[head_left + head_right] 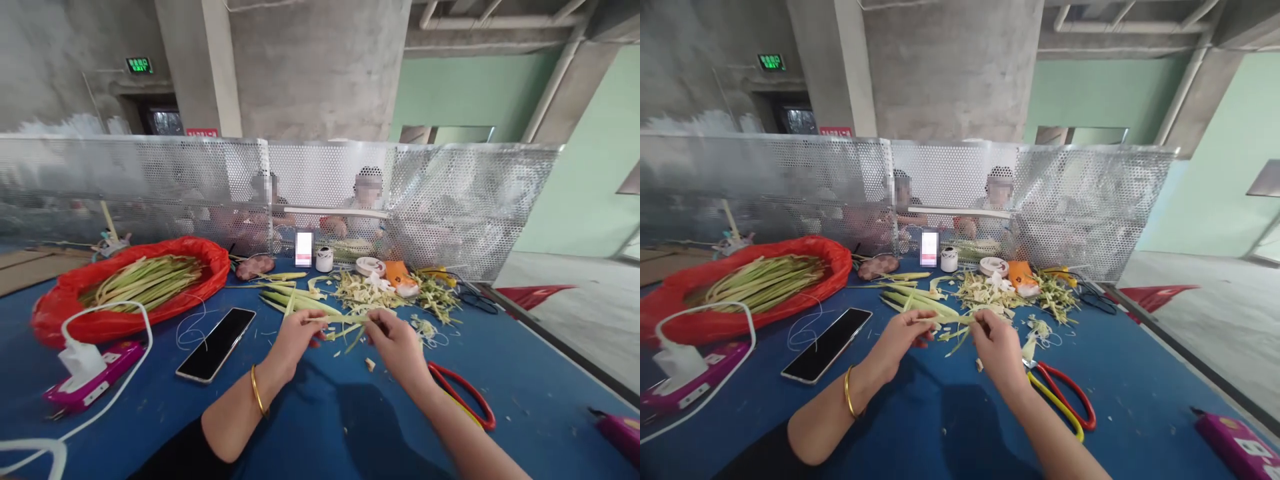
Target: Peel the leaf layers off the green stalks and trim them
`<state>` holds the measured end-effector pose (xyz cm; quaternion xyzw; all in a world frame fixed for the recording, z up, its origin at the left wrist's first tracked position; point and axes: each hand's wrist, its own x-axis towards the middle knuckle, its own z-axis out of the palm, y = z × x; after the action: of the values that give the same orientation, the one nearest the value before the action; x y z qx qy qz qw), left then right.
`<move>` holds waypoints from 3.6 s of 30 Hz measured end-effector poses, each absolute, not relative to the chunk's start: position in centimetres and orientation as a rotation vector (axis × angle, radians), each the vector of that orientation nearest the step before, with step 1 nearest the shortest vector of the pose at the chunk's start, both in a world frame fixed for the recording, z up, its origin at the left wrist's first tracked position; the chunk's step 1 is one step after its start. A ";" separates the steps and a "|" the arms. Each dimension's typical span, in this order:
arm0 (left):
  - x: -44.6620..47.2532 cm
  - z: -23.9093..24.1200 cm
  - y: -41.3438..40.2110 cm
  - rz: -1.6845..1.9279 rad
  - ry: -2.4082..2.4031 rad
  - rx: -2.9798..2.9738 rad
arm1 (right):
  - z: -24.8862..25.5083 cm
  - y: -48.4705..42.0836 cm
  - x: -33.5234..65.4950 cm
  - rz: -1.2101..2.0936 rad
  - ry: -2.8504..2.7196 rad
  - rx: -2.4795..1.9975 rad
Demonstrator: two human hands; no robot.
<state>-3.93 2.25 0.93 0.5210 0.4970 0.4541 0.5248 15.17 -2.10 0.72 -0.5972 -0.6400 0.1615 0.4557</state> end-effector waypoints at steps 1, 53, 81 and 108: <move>-4.5 1.3 2.5 1.230 1.236 1.247 | 1.0 -2.2 15.7 0.249 -1.595 -1.496; -0.9 0.2 0.4 1.140 0.611 0.536 | -1.6 -4.8 10.1 1.472 -1.223 -1.201; -1.9 1.3 1.3 1.184 0.671 0.634 | -3.0 -4.1 10.6 1.408 -1.364 -1.297; -3.6 3.0 2.2 1.181 0.455 0.395 | -3.5 -4.2 10.0 1.496 -1.385 -1.275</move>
<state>-3.62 2.19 2.98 0.1834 0.2114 0.5483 0.7881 9.98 -4.16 -3.46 -0.4946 -0.5374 0.5803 0.3604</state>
